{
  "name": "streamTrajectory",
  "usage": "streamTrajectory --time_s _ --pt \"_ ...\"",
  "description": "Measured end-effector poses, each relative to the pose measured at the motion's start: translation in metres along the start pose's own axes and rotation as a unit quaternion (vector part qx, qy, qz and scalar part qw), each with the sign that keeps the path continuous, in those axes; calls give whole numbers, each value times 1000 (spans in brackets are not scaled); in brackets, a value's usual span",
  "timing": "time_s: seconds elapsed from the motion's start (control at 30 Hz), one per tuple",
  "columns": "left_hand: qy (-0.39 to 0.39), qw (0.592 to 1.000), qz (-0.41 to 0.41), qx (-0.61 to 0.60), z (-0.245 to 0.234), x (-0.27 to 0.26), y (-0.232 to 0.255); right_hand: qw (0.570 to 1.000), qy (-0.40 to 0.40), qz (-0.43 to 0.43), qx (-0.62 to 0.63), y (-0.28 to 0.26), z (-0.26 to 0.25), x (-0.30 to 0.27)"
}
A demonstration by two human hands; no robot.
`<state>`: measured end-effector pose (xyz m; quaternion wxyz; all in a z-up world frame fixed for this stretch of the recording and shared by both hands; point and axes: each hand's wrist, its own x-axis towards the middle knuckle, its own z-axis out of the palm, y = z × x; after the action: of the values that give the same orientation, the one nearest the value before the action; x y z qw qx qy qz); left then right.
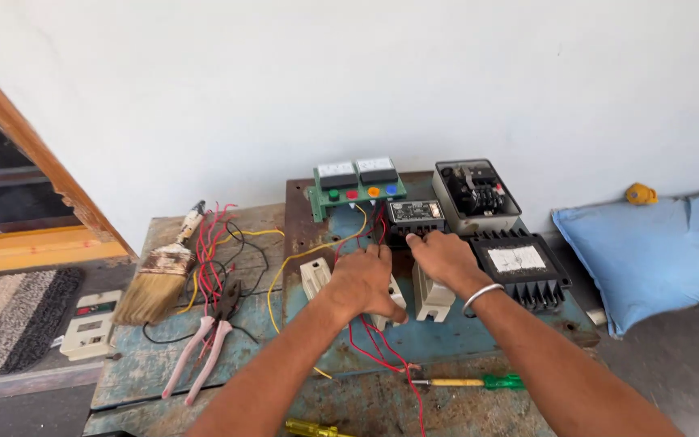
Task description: The person arranges electrical components on a board, adjusts screws on a starter unit using a screwdriver, and handles and routes wires around the components by hand.
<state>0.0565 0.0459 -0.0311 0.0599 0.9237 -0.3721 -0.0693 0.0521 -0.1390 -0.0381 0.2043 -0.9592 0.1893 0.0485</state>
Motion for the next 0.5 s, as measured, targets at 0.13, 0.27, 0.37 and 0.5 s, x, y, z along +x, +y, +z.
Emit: streamTrajectory --time_s 0.13,0.27,0.37,0.5 --pt "11 1000 14 7 -10 10 -3 998 11 -20 -61 -17 -9 4" --pt "16 1000 18 2 4 7 0 998 17 -8 -66 -14 1 -13" --pt "30 999 15 2 4 0 1 999 24 -12 -45 -14 1 -18" --pt "27 999 22 -15 1 -7 -6 992 112 -39 42 -5 3 -26"
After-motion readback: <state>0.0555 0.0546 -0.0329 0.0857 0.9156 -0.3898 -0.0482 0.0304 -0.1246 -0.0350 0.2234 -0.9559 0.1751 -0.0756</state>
